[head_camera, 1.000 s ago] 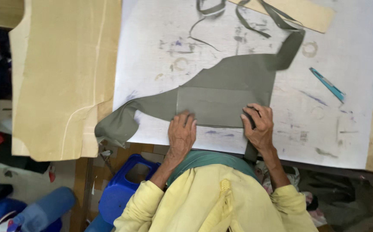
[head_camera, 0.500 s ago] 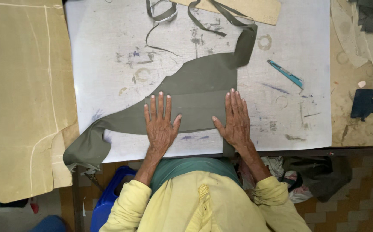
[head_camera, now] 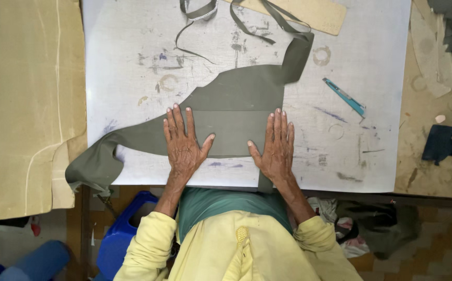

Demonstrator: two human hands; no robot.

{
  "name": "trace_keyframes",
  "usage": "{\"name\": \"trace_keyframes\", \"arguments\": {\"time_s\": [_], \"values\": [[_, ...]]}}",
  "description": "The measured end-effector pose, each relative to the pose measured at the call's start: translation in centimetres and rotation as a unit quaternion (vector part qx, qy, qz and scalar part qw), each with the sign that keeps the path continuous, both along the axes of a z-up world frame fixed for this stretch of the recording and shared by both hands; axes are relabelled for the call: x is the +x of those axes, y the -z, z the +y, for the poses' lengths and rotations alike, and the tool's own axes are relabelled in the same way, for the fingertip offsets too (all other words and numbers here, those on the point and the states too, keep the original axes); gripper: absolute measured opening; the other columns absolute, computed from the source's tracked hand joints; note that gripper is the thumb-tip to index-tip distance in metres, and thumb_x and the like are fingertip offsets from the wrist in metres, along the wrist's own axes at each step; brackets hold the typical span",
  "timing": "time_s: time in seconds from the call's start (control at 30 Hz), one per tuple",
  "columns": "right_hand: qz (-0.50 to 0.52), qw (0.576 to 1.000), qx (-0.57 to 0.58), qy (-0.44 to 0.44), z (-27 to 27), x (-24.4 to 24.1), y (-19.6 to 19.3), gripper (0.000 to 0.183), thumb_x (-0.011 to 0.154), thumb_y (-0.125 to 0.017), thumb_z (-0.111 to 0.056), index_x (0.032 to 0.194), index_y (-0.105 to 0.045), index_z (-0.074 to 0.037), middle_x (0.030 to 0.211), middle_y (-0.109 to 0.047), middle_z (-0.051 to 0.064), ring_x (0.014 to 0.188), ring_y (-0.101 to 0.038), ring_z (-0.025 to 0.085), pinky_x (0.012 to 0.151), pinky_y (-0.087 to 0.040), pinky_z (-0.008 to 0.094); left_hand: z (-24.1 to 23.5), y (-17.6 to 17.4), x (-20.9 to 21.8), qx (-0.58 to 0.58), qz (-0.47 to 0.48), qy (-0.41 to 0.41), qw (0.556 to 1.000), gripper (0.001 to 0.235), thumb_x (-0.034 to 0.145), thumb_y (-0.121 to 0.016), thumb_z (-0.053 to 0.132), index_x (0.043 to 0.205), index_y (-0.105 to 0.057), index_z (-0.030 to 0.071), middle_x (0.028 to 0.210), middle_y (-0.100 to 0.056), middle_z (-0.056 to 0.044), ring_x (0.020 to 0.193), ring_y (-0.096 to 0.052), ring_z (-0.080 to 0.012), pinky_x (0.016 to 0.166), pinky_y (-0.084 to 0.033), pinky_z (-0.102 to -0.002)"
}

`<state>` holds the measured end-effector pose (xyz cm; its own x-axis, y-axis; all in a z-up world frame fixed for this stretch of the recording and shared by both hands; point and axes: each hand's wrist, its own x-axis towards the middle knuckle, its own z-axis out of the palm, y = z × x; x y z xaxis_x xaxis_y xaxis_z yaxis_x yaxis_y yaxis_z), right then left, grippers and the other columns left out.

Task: The person lays out a large piece of gray fabric on a work table, uses a ruler and chalk to mark measurements, and then cuts the fabric with a utility knife. The person also uses a measuring tape to verify dimensions before cutting.

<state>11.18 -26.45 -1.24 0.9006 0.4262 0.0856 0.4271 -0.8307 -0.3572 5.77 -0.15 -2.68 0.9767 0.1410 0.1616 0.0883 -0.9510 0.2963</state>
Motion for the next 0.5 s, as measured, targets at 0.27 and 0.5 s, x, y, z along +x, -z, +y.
{"name": "trace_keyframes", "arguments": {"time_s": [0.27,0.5], "values": [[-0.149,0.982,0.093,0.068,-11.9,8.7,-0.8,0.022,0.107,-0.066,-0.020,0.122,-0.072,-0.004,0.135,-0.069,0.012,0.130,-0.057,0.028,0.117,-0.036,0.051,-0.2,0.7,-0.1,0.005,-0.013,-0.013,1.000,0.098,0.097,-0.061,0.063,0.161,-0.028,-0.003,0.168,-0.013,-0.029,0.157,-0.009,-0.0435,0.128,-0.012,-0.059],[-0.128,0.986,0.085,0.072,-16.5,12.8,1.1,0.035,0.098,-0.083,-0.008,0.130,-0.070,-0.001,0.108,-0.066,0.012,0.111,-0.056,0.029,0.100,-0.047,0.044,-0.3,1.2,-0.2,0.022,-0.009,-0.029,0.999,0.098,0.097,-0.060,0.065,0.161,-0.029,-0.002,0.169,-0.012,-0.026,0.158,-0.007,-0.0403,0.128,-0.011,-0.057]]}}
